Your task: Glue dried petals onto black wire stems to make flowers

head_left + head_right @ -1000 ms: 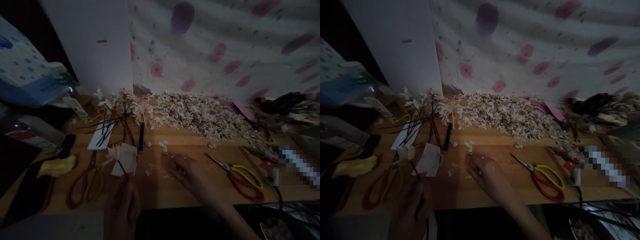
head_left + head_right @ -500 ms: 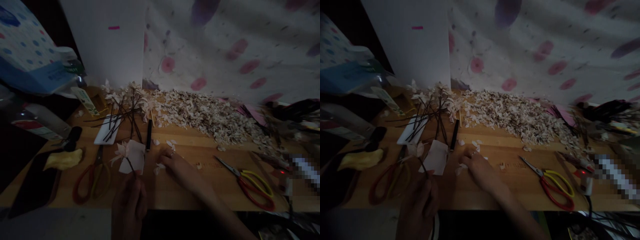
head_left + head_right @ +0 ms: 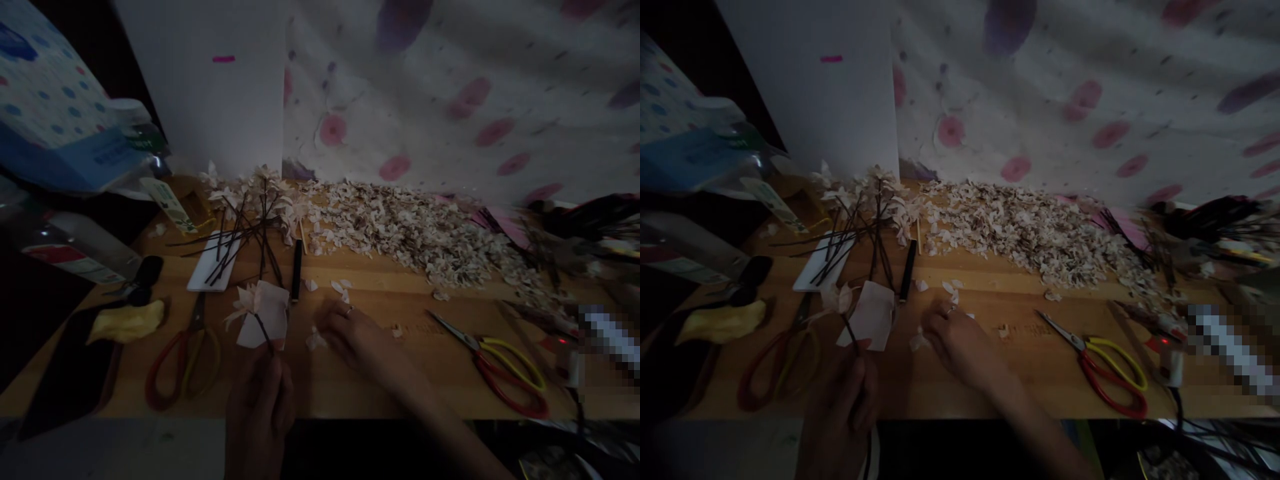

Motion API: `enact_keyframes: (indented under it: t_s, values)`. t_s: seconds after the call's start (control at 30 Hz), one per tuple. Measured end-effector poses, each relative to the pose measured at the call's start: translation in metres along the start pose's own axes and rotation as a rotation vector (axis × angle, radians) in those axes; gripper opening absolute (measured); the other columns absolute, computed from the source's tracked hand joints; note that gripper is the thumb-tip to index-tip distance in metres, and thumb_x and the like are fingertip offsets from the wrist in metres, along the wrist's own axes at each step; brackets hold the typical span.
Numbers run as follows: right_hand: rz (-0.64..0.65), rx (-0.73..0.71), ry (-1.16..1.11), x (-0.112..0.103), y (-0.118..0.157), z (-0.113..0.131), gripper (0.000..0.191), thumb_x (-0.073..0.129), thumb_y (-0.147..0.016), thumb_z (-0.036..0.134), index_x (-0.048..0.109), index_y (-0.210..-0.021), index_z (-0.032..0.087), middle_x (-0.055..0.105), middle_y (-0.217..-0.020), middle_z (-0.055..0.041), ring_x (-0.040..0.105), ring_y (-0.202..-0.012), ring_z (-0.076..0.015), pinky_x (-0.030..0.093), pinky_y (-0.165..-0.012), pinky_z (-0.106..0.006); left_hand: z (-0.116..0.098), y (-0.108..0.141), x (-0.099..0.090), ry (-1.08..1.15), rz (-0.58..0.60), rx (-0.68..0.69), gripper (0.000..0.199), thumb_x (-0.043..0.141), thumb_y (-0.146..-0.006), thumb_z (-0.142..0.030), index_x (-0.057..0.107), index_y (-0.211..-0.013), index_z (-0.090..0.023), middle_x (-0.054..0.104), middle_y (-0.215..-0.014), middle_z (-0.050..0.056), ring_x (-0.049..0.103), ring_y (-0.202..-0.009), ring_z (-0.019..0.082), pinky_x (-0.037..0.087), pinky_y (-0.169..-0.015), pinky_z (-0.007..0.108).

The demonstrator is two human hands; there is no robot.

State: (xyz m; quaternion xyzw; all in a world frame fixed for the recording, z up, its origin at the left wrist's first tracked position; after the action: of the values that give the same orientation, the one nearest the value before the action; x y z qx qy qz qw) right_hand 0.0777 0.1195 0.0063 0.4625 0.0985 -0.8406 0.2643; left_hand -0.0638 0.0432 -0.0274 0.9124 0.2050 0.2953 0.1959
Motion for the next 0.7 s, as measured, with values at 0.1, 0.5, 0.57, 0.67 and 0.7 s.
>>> enact_keyframes:
  t_s: [0.1, 0.5, 0.57, 0.67, 0.7]
  values:
    - [-0.025, 0.07, -0.013, 0.006, 0.0, -0.004, 0.008, 0.051, -0.095, 0.016, 0.059, -0.096, 0.016, 0.059, -0.101, -0.0089, 0.057, -0.088, -0.0203, 0.044, -0.077, -0.033, -0.001, 0.001, 0.0, 0.01, -0.011, 0.009, 0.032, 0.08, -0.072, -0.046, 0.071, -0.092, -0.022, 0.049, -0.054, -0.007, 0.024, -0.039, 0.001, 0.02, -0.037, 0.01]
    - [-0.112, 0.16, -0.217, -0.01, 0.026, -0.007, 0.012, 0.054, -0.094, 0.021, 0.057, -0.083, 0.021, 0.06, -0.072, 0.0013, 0.054, -0.063, -0.0131, 0.039, -0.058, -0.023, 0.009, 0.005, 0.002, -0.088, -0.08, -0.044, 0.042, 0.085, -0.062, -0.049, 0.071, -0.09, -0.02, 0.054, -0.057, -0.004, 0.042, -0.047, 0.006, 0.029, -0.04, 0.012]
    - [-0.126, 0.158, -0.271, -0.013, 0.035, -0.007, 0.014, 0.056, -0.093, 0.027, 0.059, -0.081, 0.022, 0.06, -0.069, 0.0023, 0.054, -0.06, -0.0128, 0.038, -0.055, -0.023, 0.015, 0.005, 0.008, -0.126, -0.064, -0.024, 0.04, 0.085, -0.062, -0.048, 0.07, -0.083, -0.018, 0.054, -0.056, -0.005, 0.042, -0.047, 0.006, 0.032, -0.041, 0.012]
    - [-0.222, 0.213, -0.303, -0.016, 0.041, -0.019, 0.014, 0.054, -0.093, 0.025, 0.058, -0.08, 0.021, 0.062, -0.071, 0.0003, 0.055, -0.063, -0.0145, 0.037, -0.058, -0.025, 0.018, -0.001, 0.023, -0.246, -0.005, 0.095, 0.034, 0.081, -0.068, -0.046, 0.071, -0.085, -0.018, 0.062, -0.066, 0.0, 0.056, -0.059, 0.012, 0.047, -0.053, 0.019]
    - [-0.251, 0.233, -0.305, -0.016, 0.042, -0.024, 0.015, 0.054, -0.093, 0.025, 0.057, -0.079, 0.021, 0.062, -0.071, -0.0002, 0.055, -0.063, -0.015, 0.037, -0.058, -0.026, 0.019, -0.004, 0.028, -0.28, 0.007, 0.13, 0.034, 0.081, -0.069, -0.045, 0.072, -0.088, -0.018, 0.067, -0.073, 0.003, 0.061, -0.068, 0.016, 0.051, -0.06, 0.023]
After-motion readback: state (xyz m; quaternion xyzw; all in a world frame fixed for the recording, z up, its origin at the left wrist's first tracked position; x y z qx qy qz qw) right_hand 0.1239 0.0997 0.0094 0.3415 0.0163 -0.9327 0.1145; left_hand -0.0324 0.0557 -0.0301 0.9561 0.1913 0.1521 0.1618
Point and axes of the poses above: each hand's wrist, its own y-axis away from the middle knuckle, its own x-axis out of the palm, z = x × y, the point moved 8 cm from there along -y, towards the middle knuckle
